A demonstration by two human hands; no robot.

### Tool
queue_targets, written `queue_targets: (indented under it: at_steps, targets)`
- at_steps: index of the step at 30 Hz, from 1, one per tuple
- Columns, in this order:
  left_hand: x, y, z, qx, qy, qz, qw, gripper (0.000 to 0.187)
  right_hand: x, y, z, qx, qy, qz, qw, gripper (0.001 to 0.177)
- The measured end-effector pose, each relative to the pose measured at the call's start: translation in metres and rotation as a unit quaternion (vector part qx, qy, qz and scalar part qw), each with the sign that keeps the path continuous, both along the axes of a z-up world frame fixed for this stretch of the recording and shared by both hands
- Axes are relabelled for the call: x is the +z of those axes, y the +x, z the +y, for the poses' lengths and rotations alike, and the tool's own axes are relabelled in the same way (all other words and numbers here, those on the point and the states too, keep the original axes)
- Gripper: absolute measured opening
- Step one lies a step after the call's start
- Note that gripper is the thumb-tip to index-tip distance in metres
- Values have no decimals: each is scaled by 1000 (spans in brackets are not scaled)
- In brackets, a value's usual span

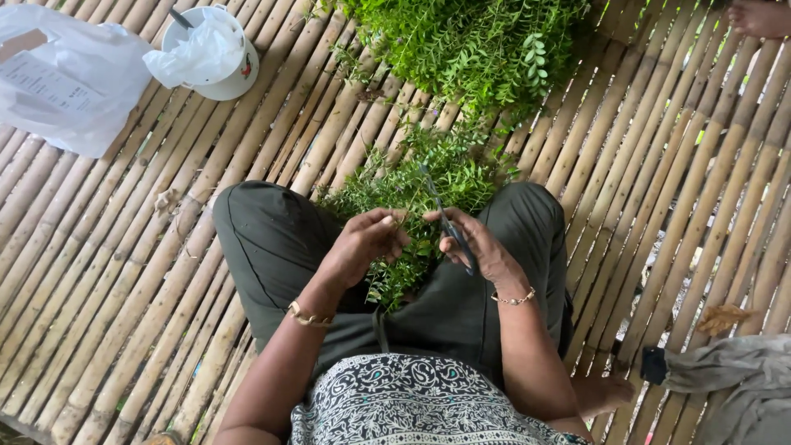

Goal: Cutting small stems from a bunch of green plants using scissors while sitting on a bamboo floor.

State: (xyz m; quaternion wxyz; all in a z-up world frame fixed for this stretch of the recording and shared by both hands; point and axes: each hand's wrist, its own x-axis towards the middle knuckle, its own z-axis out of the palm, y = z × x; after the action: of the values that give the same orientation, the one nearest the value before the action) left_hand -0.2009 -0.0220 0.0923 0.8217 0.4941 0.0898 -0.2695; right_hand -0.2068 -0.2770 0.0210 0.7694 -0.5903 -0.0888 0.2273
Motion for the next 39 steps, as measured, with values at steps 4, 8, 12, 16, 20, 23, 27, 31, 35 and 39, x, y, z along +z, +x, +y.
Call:
queue_targets:
  at_steps: [4, 8, 12, 16, 20, 23, 27, 31, 35, 39]
  targets:
    - [-10, -11, 15, -28, 57, -35, 997, 20, 10, 0, 4, -4, -29, 10, 1000, 55]
    - [-24, -6, 24, 60, 113, -55, 990, 14, 25, -2, 8, 27, -37, 72, 996, 47]
    - [-5, 3, 21, 143, 260, -118, 948, 13, 2, -10, 9, 58, -28, 85, 994, 51]
    - [-6, 9, 8, 141, 346, -171, 911, 13, 12, -8, 19, 89, -33, 60, 994, 55]
    - [-5, 8, -5, 96, 419, -216, 877, 9, 16, -7, 17, 108, -145, -53, 982, 63]
    - [-6, 6, -12, 50, 454, -244, 855, 10, 17, -2, 17, 93, -188, -60, 976, 58]
    - [-2, 4, -17, 17, 461, -210, 862, 17, 43, 0, 16, 57, -169, 146, 973, 37]
    - [-18, 10, 0, -51, 496, -194, 845, 21, 52, -6, -1, 40, -100, 352, 930, 34]
    - [-18, 54, -15, -68, 582, -251, 770, 33, 41, 2, -27, 121, 196, -28, 973, 68]
    - [-46, 127, -66, -139, 619, -329, 700, 62, 31, 11, -30, 73, 172, 73, 980, 66]
